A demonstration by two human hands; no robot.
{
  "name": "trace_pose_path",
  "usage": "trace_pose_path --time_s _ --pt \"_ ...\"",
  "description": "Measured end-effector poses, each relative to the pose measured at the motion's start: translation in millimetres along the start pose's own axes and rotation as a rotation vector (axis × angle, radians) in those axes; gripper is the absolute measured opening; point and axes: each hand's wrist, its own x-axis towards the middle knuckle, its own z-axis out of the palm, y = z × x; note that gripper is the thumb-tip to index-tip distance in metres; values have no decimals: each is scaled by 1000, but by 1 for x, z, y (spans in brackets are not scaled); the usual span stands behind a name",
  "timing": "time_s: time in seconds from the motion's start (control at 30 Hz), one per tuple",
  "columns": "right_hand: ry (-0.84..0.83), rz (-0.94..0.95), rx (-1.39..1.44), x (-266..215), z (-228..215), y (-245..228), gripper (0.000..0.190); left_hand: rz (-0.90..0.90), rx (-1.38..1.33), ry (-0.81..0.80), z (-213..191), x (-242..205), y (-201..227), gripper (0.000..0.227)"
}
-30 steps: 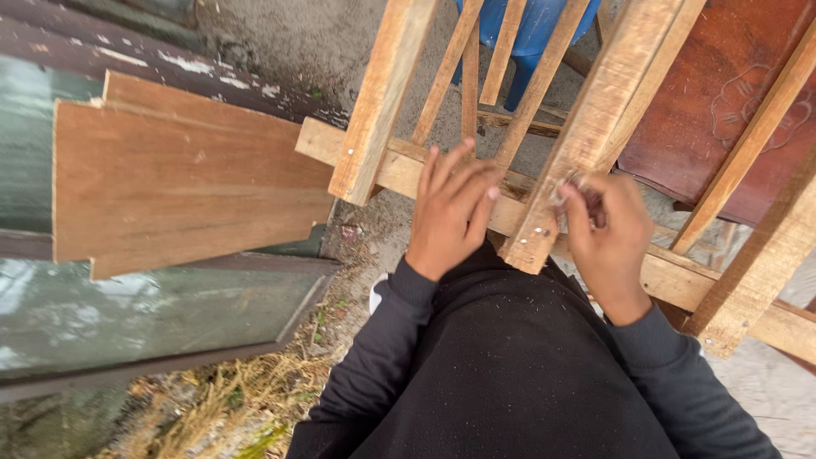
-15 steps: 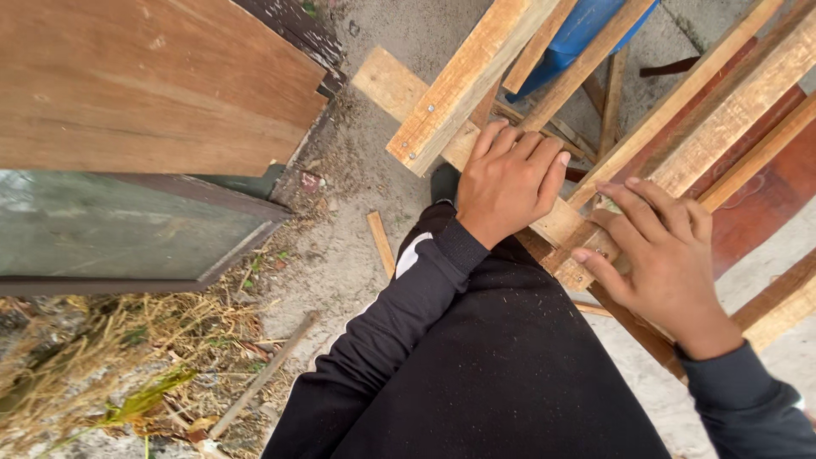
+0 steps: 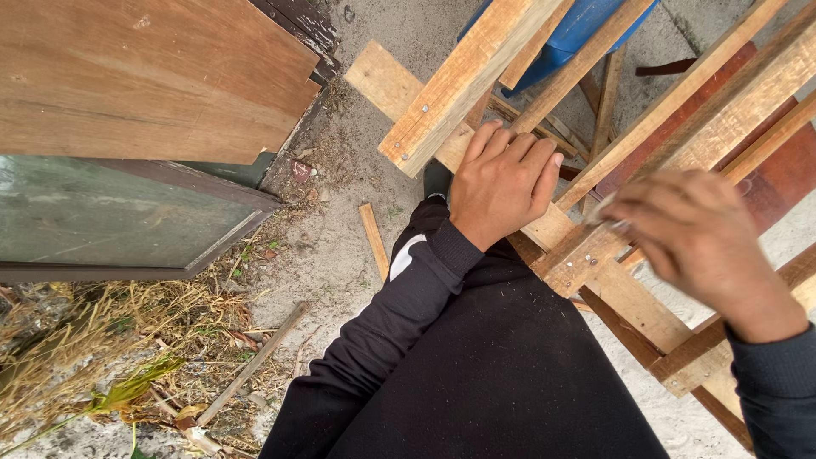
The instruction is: The person sands the joints and surfaces of a wooden frame by hand with a piece of sandpaper.
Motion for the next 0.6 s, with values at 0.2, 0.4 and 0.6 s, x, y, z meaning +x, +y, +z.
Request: trace_pose_path --time_s 0.2,0.4,0.6 --pt "-110 -56 23 21 -3 0 23 -26 14 -13 -3 1 2 20" --pt "-67 -121 205 25 3 -22 19 -28 16 33 -4 3 4 20" --pt "-226 101 -54 32 -16 -2 14 -9 10 23 -10 4 5 17"
